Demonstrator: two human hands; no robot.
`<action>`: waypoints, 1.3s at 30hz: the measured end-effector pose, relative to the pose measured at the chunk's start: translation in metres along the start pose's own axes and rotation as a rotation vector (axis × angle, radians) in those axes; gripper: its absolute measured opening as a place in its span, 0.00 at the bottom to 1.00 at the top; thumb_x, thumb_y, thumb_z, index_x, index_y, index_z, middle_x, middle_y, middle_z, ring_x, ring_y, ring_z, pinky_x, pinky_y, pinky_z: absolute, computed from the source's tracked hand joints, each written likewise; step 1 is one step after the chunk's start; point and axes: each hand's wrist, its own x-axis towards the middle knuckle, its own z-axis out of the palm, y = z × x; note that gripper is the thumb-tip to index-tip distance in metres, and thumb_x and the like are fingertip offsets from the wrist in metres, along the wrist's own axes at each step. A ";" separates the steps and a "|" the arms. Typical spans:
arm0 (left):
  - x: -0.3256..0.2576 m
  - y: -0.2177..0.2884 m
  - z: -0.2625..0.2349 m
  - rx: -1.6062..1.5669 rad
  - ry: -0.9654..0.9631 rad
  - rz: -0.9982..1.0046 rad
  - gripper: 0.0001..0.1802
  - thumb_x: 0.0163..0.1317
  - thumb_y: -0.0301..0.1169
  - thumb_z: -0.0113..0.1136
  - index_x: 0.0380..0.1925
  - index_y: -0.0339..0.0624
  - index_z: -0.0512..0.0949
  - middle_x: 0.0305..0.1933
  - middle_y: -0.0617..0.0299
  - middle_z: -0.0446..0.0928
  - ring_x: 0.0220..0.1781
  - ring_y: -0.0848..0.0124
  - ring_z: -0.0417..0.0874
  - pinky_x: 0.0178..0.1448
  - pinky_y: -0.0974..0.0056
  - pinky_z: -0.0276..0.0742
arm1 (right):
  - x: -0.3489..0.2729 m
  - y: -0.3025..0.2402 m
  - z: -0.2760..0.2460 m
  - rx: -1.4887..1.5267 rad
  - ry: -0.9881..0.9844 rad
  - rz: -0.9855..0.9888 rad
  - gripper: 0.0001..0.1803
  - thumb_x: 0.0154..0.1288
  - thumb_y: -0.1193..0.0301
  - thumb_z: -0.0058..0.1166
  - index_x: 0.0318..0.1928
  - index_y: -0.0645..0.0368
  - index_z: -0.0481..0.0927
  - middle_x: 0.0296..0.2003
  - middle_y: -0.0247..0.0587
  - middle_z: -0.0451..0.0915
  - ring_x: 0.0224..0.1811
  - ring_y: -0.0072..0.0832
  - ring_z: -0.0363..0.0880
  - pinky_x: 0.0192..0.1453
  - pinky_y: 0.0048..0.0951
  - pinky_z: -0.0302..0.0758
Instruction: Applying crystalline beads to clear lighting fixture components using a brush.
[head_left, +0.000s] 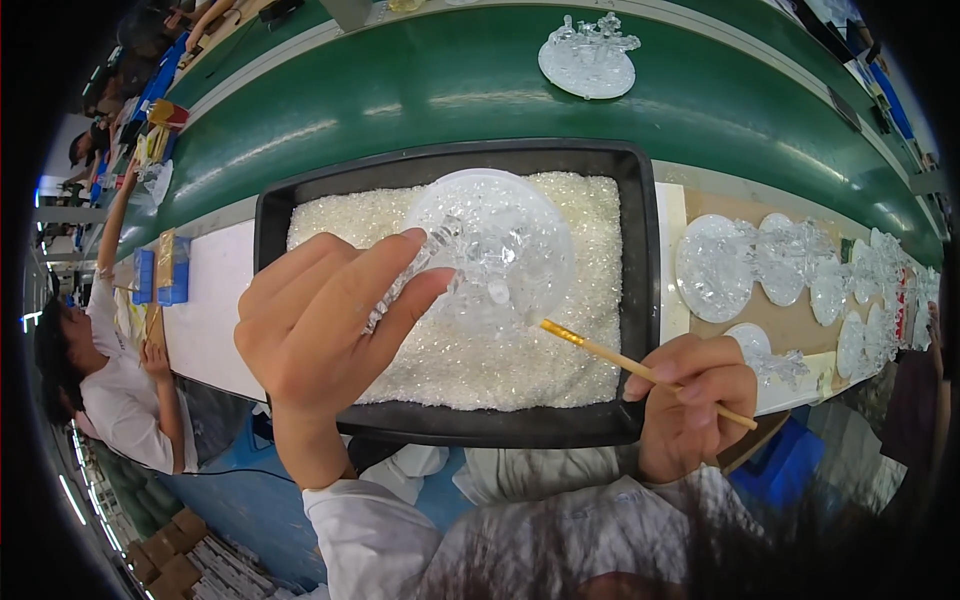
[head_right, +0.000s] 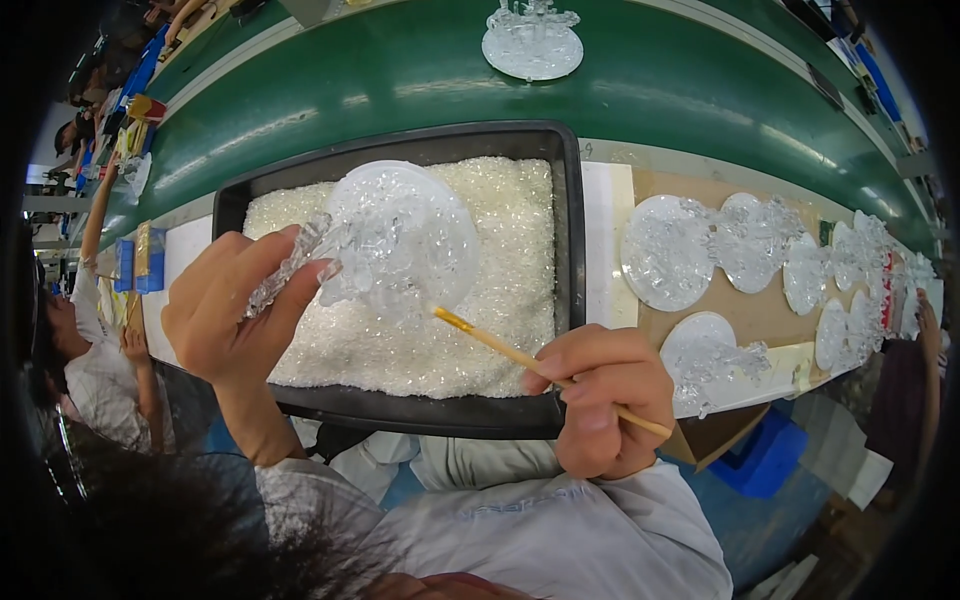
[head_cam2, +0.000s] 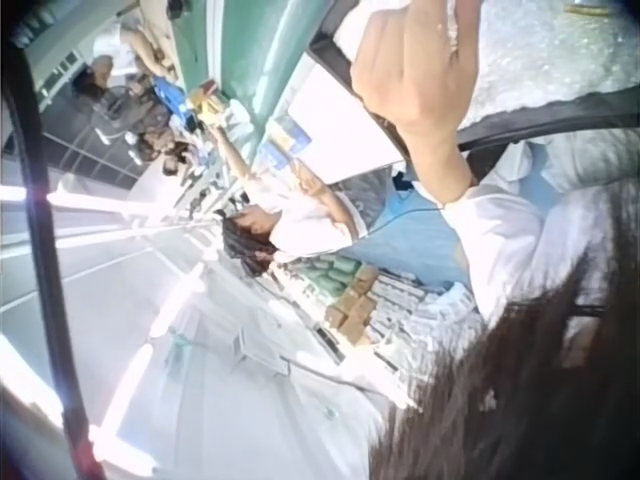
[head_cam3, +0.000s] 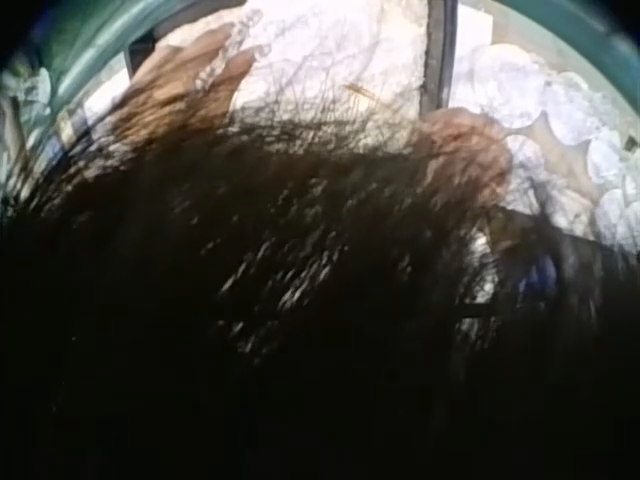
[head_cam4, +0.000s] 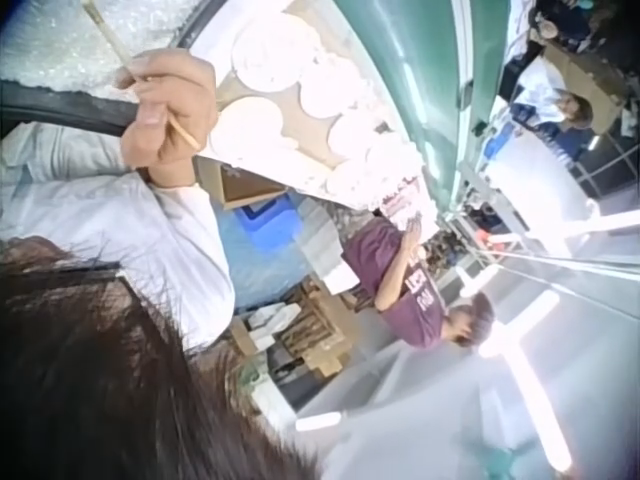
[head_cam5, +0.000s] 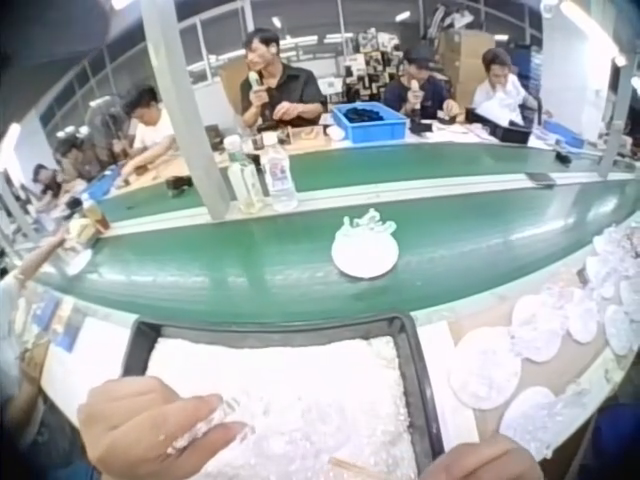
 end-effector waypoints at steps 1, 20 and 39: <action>-0.001 0.001 0.000 -0.007 -0.005 0.002 0.17 0.38 0.25 0.80 0.31 0.35 0.83 0.18 0.61 0.75 0.17 0.69 0.73 0.21 0.69 0.66 | 0.001 0.001 0.000 0.002 -0.001 0.004 0.07 0.70 0.75 0.43 0.38 0.66 0.71 0.39 0.56 0.75 0.28 0.35 0.79 0.31 0.33 0.81; -0.010 0.032 -0.025 -0.052 0.011 0.010 0.28 0.28 0.19 0.80 0.37 0.30 0.81 0.29 0.51 0.83 0.24 0.62 0.78 0.25 0.66 0.71 | 0.036 -0.013 0.044 -0.742 -0.464 0.070 0.13 0.54 0.76 0.69 0.41 0.59 0.82 0.16 0.33 0.72 0.12 0.23 0.68 0.17 0.24 0.63; -0.016 0.021 -0.033 -0.043 -0.039 0.257 0.33 0.35 0.18 0.80 0.45 0.26 0.76 0.35 0.42 0.83 0.24 0.64 0.78 0.24 0.66 0.72 | 0.034 -0.010 0.042 -0.829 -0.321 -0.114 0.09 0.52 0.80 0.69 0.35 0.60 0.84 0.19 0.38 0.78 0.15 0.28 0.74 0.19 0.25 0.67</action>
